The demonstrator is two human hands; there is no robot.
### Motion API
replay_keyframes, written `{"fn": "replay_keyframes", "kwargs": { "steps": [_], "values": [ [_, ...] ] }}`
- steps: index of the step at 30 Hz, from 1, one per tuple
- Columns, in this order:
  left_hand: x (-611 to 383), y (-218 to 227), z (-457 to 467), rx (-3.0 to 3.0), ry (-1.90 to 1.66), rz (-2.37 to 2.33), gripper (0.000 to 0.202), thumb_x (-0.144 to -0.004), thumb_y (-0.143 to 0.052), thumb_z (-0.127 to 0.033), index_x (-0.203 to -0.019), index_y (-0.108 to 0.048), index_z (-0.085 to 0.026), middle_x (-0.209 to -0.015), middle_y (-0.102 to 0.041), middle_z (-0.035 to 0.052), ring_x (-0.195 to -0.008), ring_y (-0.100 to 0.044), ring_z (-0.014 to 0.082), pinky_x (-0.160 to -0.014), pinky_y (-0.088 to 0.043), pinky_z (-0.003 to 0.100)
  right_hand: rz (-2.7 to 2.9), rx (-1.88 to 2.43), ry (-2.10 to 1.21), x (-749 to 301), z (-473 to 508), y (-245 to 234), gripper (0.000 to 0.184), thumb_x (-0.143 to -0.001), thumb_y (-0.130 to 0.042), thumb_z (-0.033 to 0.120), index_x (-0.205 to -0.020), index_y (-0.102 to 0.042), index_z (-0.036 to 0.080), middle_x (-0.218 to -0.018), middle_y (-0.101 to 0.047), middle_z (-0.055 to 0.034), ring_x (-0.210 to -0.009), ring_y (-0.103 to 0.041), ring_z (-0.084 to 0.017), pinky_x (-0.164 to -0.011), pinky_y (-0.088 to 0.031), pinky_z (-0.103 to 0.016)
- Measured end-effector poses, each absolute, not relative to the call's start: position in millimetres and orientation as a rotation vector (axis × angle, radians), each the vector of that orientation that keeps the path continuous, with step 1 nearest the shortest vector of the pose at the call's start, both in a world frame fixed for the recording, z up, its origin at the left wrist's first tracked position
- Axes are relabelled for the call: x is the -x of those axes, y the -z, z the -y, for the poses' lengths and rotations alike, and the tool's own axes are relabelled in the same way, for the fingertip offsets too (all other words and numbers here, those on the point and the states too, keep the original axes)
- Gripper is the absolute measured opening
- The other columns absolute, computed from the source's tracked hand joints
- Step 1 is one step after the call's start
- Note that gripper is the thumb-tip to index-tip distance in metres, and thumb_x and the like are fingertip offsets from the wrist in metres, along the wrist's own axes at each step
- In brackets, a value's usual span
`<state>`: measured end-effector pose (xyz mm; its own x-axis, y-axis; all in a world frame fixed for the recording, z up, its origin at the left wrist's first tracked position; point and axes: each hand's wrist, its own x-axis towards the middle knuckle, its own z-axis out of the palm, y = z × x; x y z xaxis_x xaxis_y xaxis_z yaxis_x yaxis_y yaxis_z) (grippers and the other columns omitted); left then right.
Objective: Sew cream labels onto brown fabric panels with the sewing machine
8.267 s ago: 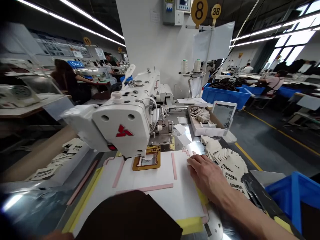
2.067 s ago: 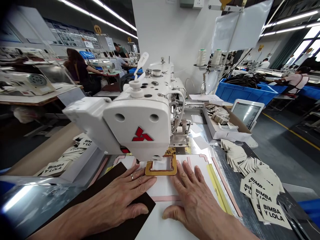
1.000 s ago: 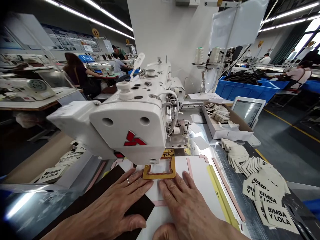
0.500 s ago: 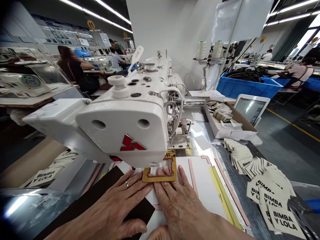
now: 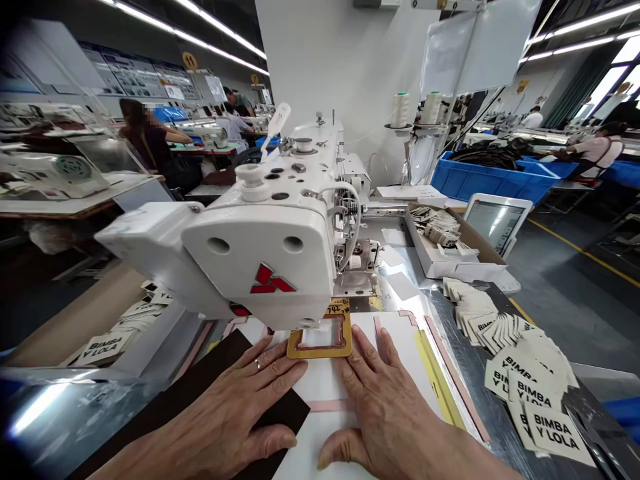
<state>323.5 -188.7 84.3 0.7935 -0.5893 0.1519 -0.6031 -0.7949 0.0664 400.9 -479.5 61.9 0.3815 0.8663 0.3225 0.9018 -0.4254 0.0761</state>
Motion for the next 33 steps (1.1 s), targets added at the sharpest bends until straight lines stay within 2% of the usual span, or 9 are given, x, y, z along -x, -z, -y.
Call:
{"fn": "replay_keyframes", "kwargs": {
  "steps": [2, 4, 8, 12, 15, 21, 25, 31, 33],
  "values": [
    [-323, -84, 190, -2.874, -0.203, 0.958, 0.077, -0.104, -0.055, -0.067, -0.163, -0.040, -0.020, -0.168, -0.044, 0.0058, -0.160, -0.033, 0.0270, -0.137, -0.014, 0.046, 1.601, 2.495, 0.592, -394, 486, -61, 0.093, -0.098, -0.054, 0.081, -0.154, -0.051, 0.005, -0.158, -0.052, -0.0246, -0.145, -0.048, -0.048, -0.108, -0.049, -0.065],
    [-321, -84, 189, -2.876, -0.229, 0.991, 0.074, -0.106, -0.057, -0.062, -0.164, -0.039, -0.020, -0.166, -0.047, 0.0070, -0.158, -0.037, 0.0264, -0.137, -0.017, 0.045, 1.564, 2.474, 0.630, -382, 490, -60, 0.070, -0.105, -0.053, 0.068, -0.144, -0.060, 0.010, -0.147, -0.063, -0.0206, -0.135, -0.060, -0.043, -0.104, -0.053, -0.059],
    [-309, -85, 168, -2.912, -0.400, 0.875, 0.050, -0.110, -0.055, -0.047, -0.153, -0.054, -0.022, -0.154, -0.061, 0.0045, -0.147, -0.053, 0.0251, -0.132, -0.027, 0.042, 1.404, 2.401, 0.517, -356, 487, -62, 0.032, -0.112, -0.047, 0.038, -0.130, -0.064, 0.018, -0.117, -0.076, -0.0100, -0.099, -0.073, -0.027, -0.085, -0.060, -0.041],
    [-290, -98, 134, -3.053, -0.268, -0.044, 0.052, -0.107, -0.048, -0.058, -0.144, -0.060, -0.023, -0.137, -0.070, 0.0101, -0.125, -0.066, 0.0359, -0.109, -0.047, 0.051, 1.321, 2.443, 0.452, -343, 464, -67, 0.031, -0.106, -0.061, 0.042, -0.124, -0.064, 0.017, -0.093, -0.068, -0.0067, -0.078, -0.069, -0.026, -0.067, -0.057, -0.039],
    [-278, -109, 121, -3.016, 0.053, -0.401, 0.056, -0.104, -0.044, -0.064, -0.138, -0.060, -0.023, -0.123, -0.069, 0.0114, -0.111, -0.069, 0.0365, -0.091, -0.050, 0.047, 1.304, 2.525, 0.447, -344, 442, -68, 0.024, -0.097, -0.075, 0.041, -0.100, -0.064, 0.020, -0.086, -0.063, -0.0045, -0.070, -0.066, -0.026, -0.061, -0.054, -0.039],
    [-275, -123, 123, -2.922, 0.185, -0.485, 0.036, -0.103, -0.045, -0.055, -0.116, -0.061, -0.026, -0.114, -0.070, 0.0070, -0.104, -0.070, 0.0305, -0.083, -0.048, 0.039, 1.289, 2.481, 0.403, -350, 421, -64, 0.015, -0.100, -0.059, 0.014, -0.087, -0.057, 0.023, -0.077, -0.059, 0.0003, -0.055, -0.061, -0.020, -0.049, -0.037, -0.031],
    [-273, -129, 129, -2.884, 0.206, -0.499, 0.029, -0.104, -0.042, -0.045, -0.115, -0.061, -0.026, -0.117, -0.070, 0.0072, -0.106, -0.070, 0.0297, -0.083, -0.046, 0.038, 1.104, 2.365, 0.056, -354, 428, -69, 0.018, -0.104, -0.049, 0.022, -0.088, -0.055, 0.024, -0.081, -0.064, 0.0000, -0.060, -0.062, -0.019, -0.053, -0.036, -0.031],
    [-269, -132, 144, -2.837, 0.334, -0.471, 0.022, -0.103, -0.040, -0.038, -0.101, -0.058, -0.025, -0.094, -0.073, 0.0046, -0.088, -0.071, 0.0270, -0.073, -0.043, 0.035, 0.650, 2.224, -0.602, -360, 435, -93, 0.024, -0.100, -0.051, 0.031, -0.077, -0.049, 0.024, -0.067, -0.059, 0.0019, -0.061, -0.052, -0.017, -0.054, -0.033, -0.028],
    [-270, -133, 149, -2.846, 0.338, -0.450, 0.025, -0.104, -0.039, -0.041, -0.101, -0.058, -0.025, -0.104, -0.073, 0.0056, -0.096, -0.071, 0.0272, -0.079, -0.044, 0.036, 0.497, 2.099, -0.729, -362, 441, -99, 0.022, -0.096, -0.054, 0.030, -0.076, -0.049, 0.024, -0.064, -0.059, 0.0021, -0.059, -0.051, -0.016, -0.053, -0.034, -0.027]
  ]
}}
